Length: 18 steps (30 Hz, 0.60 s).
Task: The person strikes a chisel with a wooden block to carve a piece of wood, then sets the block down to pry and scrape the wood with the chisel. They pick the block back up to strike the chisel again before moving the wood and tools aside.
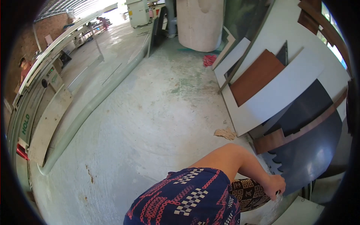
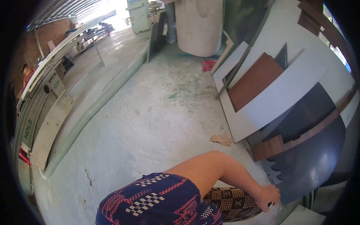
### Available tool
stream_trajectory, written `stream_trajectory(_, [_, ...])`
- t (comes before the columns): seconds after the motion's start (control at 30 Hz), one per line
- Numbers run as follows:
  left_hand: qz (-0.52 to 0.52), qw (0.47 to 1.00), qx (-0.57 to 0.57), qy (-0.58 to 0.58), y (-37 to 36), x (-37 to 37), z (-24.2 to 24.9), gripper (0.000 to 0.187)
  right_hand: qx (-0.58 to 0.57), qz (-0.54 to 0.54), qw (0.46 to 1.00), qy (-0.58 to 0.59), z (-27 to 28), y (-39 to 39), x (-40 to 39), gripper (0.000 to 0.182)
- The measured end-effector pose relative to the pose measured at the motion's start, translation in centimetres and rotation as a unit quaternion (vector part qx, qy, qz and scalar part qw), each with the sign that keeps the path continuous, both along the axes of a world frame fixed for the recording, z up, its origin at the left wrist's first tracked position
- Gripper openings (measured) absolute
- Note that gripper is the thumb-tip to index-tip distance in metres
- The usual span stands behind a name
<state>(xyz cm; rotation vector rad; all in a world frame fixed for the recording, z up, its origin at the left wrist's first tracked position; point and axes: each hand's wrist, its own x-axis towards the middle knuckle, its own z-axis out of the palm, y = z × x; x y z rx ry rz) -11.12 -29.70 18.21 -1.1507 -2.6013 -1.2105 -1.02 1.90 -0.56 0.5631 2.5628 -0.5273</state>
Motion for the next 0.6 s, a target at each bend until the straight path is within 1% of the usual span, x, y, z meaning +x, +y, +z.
stream_trajectory(0.07, [0.088, 0.995, 0.052, 0.005, -0.2, 0.6, 0.5, 0.035, -0.007, -0.012, 1.0, 0.005, 0.3, 0.9, 0.8, 0.025])
stream_trajectory(0.17, [0.214, 0.967, 0.02, -0.133, 0.0, 1.2, 2.1, 0.031, -0.018, -0.033, 0.999, 0.008, 0.4, 2.7, 2.6, 0.025])
stream_trajectory(0.27, [0.114, 0.979, -0.097, -0.137, 0.4, 0.4, 2.6, 0.036, -0.029, -0.055, 0.998, 0.017, 0.7, 5.7, 5.0, 0.024])
stream_trajectory(0.33, [0.042, 0.975, -0.178, -0.125, 1.9, -1.3, 1.0, 0.042, -0.048, -0.071, 0.996, 0.023, 1.0, 9.0, 8.4, 0.024])
stream_trajectory(0.4, [0.001, 0.972, -0.209, -0.105, 2.7, -2.9, -1.5, 0.043, -0.105, -0.083, 0.99, 0.04, 0.5, 13.8, 13.2, 0.023])
stream_trajectory(0.43, [-0.042, 0.971, -0.214, -0.094, 2.5, -3.1, -1.6, 0.044, -0.131, -0.088, 0.986, 0.052, 4.5, 11.4, 15.4, 0.023])
stream_trajectory(0.47, [-0.075, 0.977, -0.186, -0.078, 2.4, -3.2, -1.9, 0.045, -0.069, -0.082, 0.993, -0.051, 8.0, 8.9, 15.7, 0.05])
stream_trajectory(0.5, [-0.121, 0.959, -0.243, -0.079, 2.6, -3.2, -0.8, 0.048, -0.01, -0.035, 0.999, -0.01, 5.8, 10.5, 17.6, 0.051])
stream_trajectory(0.53, [-0.142, 0.953, -0.253, -0.082, 2.8, -3.3, -1.0, 0.049, 0.032, -0.001, 0.997, 0.064, 8.1, 8.3, 18.7, 0.053])
stream_trajectory(0.57, [-0.169, 0.94, -0.29, -0.067, 3.2, -3.3, -0.4, 0.049, 0.008, -0.053, 0.997, 0.056, 11.4, 5.9, 19.3, 0.054])
stream_trajectory(0.6, [-0.187, 0.94, -0.282, -0.036, 3.1, -3.1, 0.4, 0.048, 0.007, -0.07, 0.994, 0.088, 11.8, 5.5, 20.6, 0.055])
